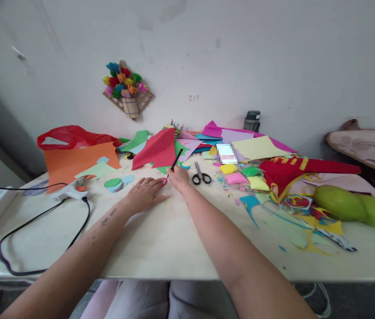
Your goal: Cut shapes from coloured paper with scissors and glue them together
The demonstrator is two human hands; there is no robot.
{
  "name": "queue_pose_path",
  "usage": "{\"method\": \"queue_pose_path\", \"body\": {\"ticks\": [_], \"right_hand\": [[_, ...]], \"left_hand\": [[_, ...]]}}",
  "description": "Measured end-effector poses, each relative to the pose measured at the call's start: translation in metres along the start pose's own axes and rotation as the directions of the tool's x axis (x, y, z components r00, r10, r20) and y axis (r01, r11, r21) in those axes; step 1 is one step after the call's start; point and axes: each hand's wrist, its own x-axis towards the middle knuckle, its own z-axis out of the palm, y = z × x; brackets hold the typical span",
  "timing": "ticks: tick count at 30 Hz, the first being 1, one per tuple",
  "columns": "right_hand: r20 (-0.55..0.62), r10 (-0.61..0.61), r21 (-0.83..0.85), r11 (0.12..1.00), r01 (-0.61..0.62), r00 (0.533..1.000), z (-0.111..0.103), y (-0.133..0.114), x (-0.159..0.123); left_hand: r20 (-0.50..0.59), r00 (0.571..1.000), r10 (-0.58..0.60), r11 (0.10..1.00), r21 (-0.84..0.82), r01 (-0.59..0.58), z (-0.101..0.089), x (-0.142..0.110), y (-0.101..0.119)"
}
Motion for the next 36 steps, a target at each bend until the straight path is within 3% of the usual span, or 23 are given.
{"method": "queue_pose_path", "body": {"ticks": [8,36], "right_hand": [[0.071,-0.024,0.05,0.999,0.021,0.997,-0.0001,0.0037,0.0008],[0.09,-0.039,0.001,0.999,0.039,0.995,-0.0019,-0.0001,-0.0027]], "left_hand": [[-0.016,1.0,0.012,1.0,0.013,-0.012,0.0002,-0.0005,-0.0001],[-0.001,1.0,0.003,1.0,0.013,-0.003,-0.0003,0.0003,0.0005]]}}
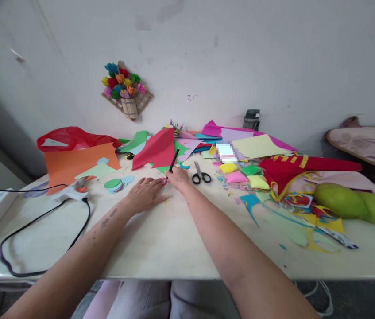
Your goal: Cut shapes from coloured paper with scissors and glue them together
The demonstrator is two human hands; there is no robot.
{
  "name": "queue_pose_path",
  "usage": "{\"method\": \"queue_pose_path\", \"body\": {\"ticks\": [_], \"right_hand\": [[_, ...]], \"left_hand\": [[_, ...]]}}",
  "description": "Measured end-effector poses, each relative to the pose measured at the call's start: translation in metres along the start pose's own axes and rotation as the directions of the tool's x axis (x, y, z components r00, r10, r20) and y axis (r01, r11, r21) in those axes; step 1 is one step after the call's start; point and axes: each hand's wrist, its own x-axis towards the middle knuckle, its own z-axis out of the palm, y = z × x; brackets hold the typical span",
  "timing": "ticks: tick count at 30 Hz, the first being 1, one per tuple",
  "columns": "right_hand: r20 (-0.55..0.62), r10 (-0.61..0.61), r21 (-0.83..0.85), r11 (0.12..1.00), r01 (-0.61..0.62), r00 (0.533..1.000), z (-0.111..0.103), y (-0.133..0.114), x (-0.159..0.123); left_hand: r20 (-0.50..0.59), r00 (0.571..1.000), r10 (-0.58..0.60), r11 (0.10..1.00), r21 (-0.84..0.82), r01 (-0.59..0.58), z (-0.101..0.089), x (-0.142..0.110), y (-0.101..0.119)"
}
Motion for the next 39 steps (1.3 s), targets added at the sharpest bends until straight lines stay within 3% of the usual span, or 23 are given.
{"method": "queue_pose_path", "body": {"ticks": [28,33,39], "right_hand": [[-0.114,0.018,0.043,0.999,-0.013,0.993,0.003,0.002,0.002],[-0.141,-0.05,0.151,0.986,0.071,0.989,0.001,0.004,0.001],[-0.065,-0.161,0.237,0.956,0.172,0.985,0.007,0.012,0.004]], "left_hand": [[-0.013,1.0,0.005,1.0,-0.01,-0.005,0.002,0.0,-0.002],[-0.004,1.0,-0.006,1.0,-0.025,0.006,-0.001,0.0,-0.001],[-0.008,1.0,-0.023,0.998,-0.059,0.023,0.001,0.0,-0.004]]}}
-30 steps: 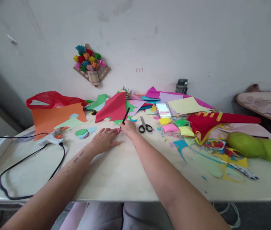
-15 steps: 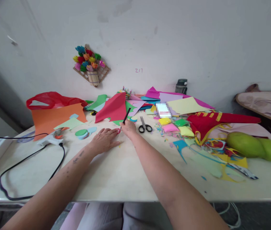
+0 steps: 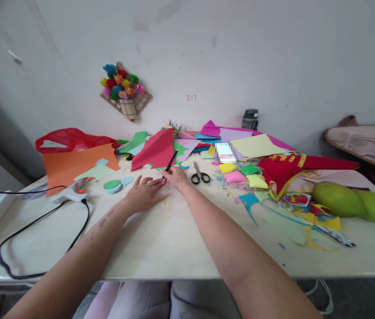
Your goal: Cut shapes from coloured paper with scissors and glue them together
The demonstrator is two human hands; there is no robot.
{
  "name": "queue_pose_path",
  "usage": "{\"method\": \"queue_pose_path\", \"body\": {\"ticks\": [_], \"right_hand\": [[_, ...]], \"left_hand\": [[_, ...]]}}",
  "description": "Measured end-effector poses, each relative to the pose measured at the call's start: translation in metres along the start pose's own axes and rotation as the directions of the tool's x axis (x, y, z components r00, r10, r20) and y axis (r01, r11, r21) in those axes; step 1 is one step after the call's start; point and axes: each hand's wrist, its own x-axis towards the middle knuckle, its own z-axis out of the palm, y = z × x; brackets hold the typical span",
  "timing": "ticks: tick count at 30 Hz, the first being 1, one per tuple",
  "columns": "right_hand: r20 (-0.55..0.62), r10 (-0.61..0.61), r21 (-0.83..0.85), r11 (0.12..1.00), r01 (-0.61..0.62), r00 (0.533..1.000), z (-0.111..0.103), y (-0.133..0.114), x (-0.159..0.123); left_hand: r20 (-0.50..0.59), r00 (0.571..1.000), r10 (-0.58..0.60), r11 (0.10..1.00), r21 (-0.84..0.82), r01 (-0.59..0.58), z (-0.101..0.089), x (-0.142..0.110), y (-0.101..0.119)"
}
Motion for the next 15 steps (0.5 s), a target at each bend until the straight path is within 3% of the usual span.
{"method": "queue_pose_path", "body": {"ticks": [9,15], "right_hand": [[0.039,0.038,-0.039,0.999,-0.036,0.999,0.003,0.005,0.002],[0.044,0.029,-0.046,0.999,-0.027,0.999,0.004,0.008,0.004]], "left_hand": [[0.052,0.998,-0.044,0.988,-0.144,0.051,0.008,0.005,-0.013],[0.028,0.989,-0.145,0.962,-0.23,0.148,0.014,0.009,-0.019]]}}
